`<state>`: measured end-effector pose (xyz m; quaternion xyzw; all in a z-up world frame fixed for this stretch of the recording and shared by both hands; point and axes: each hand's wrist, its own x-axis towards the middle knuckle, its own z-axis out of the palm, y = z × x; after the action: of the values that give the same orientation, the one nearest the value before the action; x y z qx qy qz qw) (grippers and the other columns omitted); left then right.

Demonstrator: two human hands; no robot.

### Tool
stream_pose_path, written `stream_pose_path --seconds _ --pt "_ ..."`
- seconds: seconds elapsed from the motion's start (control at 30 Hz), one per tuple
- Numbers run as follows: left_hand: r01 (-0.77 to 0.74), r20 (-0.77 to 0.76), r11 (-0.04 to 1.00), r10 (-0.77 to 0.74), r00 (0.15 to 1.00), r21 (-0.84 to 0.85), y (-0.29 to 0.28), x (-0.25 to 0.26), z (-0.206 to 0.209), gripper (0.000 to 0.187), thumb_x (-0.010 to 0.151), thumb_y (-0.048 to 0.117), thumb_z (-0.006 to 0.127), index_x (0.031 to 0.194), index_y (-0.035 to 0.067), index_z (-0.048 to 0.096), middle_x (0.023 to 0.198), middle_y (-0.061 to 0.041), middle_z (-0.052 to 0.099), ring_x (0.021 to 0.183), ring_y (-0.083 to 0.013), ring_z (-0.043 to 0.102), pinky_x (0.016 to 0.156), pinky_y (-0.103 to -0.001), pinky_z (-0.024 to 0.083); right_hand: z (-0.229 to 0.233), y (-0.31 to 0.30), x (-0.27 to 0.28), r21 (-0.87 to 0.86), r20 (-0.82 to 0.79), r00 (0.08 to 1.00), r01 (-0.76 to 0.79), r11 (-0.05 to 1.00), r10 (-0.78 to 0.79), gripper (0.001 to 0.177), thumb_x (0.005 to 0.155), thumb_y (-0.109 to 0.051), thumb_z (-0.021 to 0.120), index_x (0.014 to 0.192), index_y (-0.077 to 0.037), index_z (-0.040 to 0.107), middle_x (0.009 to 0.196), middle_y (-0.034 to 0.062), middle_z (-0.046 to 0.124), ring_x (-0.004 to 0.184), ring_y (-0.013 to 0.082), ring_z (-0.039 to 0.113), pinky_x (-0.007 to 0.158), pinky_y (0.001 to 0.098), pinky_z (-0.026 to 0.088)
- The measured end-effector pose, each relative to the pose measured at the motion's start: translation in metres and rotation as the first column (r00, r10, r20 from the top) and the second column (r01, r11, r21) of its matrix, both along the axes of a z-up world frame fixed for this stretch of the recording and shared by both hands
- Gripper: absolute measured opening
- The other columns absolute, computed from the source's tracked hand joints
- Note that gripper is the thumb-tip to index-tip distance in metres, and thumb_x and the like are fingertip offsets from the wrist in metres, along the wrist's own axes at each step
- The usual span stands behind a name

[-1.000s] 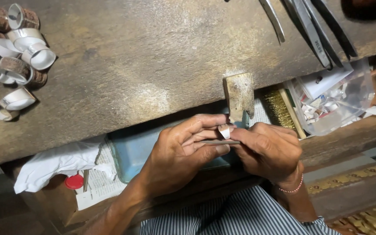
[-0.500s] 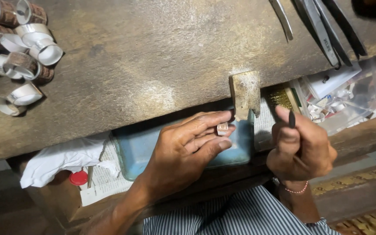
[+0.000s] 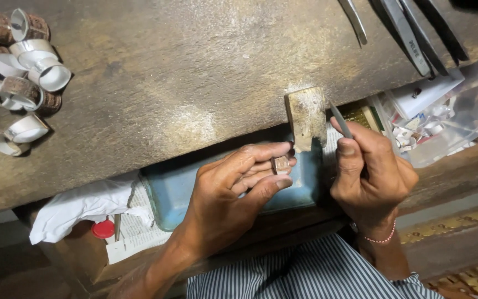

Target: Filing the edges and surfaces of a metal ring to smooth it at a jeweler's workbench.

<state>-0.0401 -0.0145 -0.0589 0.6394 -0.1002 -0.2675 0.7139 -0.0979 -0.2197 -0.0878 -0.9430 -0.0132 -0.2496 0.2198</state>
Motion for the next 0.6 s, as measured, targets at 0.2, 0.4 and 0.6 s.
stream_pose_path --seconds 0.2,0.4,0.6 --pt "-0.006 0.052 1.0 0.005 0.999 0.028 -0.0015 0.0 -0.0002 0.034 0.091 0.004 0.073 0.123 0.0 0.065 0.114 -0.013 0.074 0.109 -0.0221 0.078 0.097 -0.033 0.068 0.0049 0.001 0.0047 0.009 -0.046 0.998 -0.043 0.999 0.044 0.019 0.111 -0.001 0.059 0.115 0.011 0.073 0.108 0.0178 0.078 0.083 0.0264 0.074 0.069 0.0342 0.053" --pt "0.019 -0.019 0.999 -0.019 1.0 0.035 0.0013 -0.001 -0.0024 0.035 0.092 0.006 0.072 0.127 0.006 0.066 0.123 -0.009 0.072 0.114 -0.019 0.075 0.105 -0.035 0.063 0.0021 -0.0008 0.0066 0.001 -0.03 0.996 -0.08 0.997 0.08 0.017 0.109 0.001 0.06 0.114 0.012 0.073 0.106 0.0195 0.078 0.078 0.0246 0.073 0.064 0.032 0.051" --pt "0.017 -0.042 1.0 -0.016 0.999 0.016 0.0009 -0.0007 -0.0006 0.036 0.092 0.002 0.071 0.127 0.005 0.065 0.123 -0.011 0.073 0.114 -0.02 0.075 0.105 -0.034 0.063 0.0037 0.0014 0.0066 -0.001 -0.043 0.997 -0.07 0.998 0.07 0.018 0.11 0.0 0.061 0.116 0.012 0.073 0.108 0.0183 0.078 0.081 0.0258 0.074 0.068 0.0335 0.053"
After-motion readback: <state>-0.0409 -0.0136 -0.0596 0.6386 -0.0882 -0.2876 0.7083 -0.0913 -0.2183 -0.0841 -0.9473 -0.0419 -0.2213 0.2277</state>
